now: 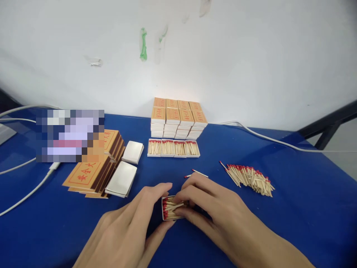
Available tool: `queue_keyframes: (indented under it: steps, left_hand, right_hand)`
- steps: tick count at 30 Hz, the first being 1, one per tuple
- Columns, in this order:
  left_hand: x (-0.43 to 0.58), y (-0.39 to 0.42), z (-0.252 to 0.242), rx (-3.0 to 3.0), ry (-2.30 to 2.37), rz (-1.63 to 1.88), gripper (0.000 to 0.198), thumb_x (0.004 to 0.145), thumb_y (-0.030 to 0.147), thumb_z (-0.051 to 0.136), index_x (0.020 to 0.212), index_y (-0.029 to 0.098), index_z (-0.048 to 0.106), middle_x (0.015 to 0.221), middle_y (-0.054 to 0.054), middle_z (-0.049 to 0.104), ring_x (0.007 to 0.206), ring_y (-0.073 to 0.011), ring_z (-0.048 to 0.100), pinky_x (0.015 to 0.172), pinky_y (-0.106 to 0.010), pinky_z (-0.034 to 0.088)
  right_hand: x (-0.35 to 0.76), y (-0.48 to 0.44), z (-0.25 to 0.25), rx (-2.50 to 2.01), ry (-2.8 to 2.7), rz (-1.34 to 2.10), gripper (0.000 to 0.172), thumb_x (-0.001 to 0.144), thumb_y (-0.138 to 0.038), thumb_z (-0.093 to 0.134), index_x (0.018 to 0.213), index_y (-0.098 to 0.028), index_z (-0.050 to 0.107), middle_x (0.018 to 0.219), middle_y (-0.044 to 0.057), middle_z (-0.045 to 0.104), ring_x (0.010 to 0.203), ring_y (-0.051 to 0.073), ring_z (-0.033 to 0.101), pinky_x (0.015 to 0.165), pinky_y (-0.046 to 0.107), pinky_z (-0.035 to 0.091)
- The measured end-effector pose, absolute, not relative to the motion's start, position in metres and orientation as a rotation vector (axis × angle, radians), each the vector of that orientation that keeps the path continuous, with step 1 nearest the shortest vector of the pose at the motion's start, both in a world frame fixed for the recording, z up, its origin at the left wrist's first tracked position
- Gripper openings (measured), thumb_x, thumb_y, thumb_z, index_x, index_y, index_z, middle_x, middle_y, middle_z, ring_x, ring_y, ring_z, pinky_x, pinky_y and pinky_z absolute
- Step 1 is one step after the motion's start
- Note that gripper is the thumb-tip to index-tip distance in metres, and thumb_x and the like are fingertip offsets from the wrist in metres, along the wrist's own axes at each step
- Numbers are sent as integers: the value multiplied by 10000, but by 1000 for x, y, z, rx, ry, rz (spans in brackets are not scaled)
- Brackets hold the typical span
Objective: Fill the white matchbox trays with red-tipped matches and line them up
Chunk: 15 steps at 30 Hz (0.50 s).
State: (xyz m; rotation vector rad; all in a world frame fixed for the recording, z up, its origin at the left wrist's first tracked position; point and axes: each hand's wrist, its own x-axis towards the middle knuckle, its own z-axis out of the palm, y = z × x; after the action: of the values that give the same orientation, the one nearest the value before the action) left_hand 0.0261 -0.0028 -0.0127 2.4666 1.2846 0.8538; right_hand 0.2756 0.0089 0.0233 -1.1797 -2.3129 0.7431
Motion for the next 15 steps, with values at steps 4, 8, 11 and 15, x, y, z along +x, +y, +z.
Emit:
queue_keyframes:
  steps: [4, 8, 11, 15]
  left_hand:
    - [26, -2, -10, 2473, 1275, 863, 367, 1253, 485, 430, 1528, 272, 549, 908, 53, 761, 339, -80, 508, 317, -216, 410]
    - [26, 1, -4, 2471, 1221, 837, 280, 1250, 422, 444, 1454, 295, 587, 1198, 7, 837, 693, -115, 825, 474, -171, 590]
    - [24, 3, -1, 2480, 1156, 794, 259, 1237, 339, 465, 1411, 302, 654, 1242, 1, 826, 804, -125, 860, 731, -200, 710]
    - [21, 3, 0, 2513, 1093, 804, 372, 1244, 307, 415, 1447, 326, 726, 1285, -20, 809, 715, -88, 819, 719, -171, 696]
  right_hand:
    - [288, 15, 33, -1288, -2187, 750, 96, 1103, -260, 761, 1181, -315, 775, 1118, -16, 700, 884, 116, 694, 795, 233, 591]
    - [309, 24, 42, -1517, -2105, 615, 70, 1102, -379, 764, 1117, -339, 820, 1059, -10, 726, 817, 141, 679, 678, 263, 555]
    - [316, 27, 39, -1632, -2193, 567, 72, 1097, -385, 767, 1121, -333, 811, 1107, 0, 744, 820, 151, 687, 697, 284, 552]
    - [312, 25, 30, -1677, -2231, 479, 117, 1098, -398, 760, 1182, -317, 771, 1198, 24, 736, 908, 184, 727, 773, 318, 583]
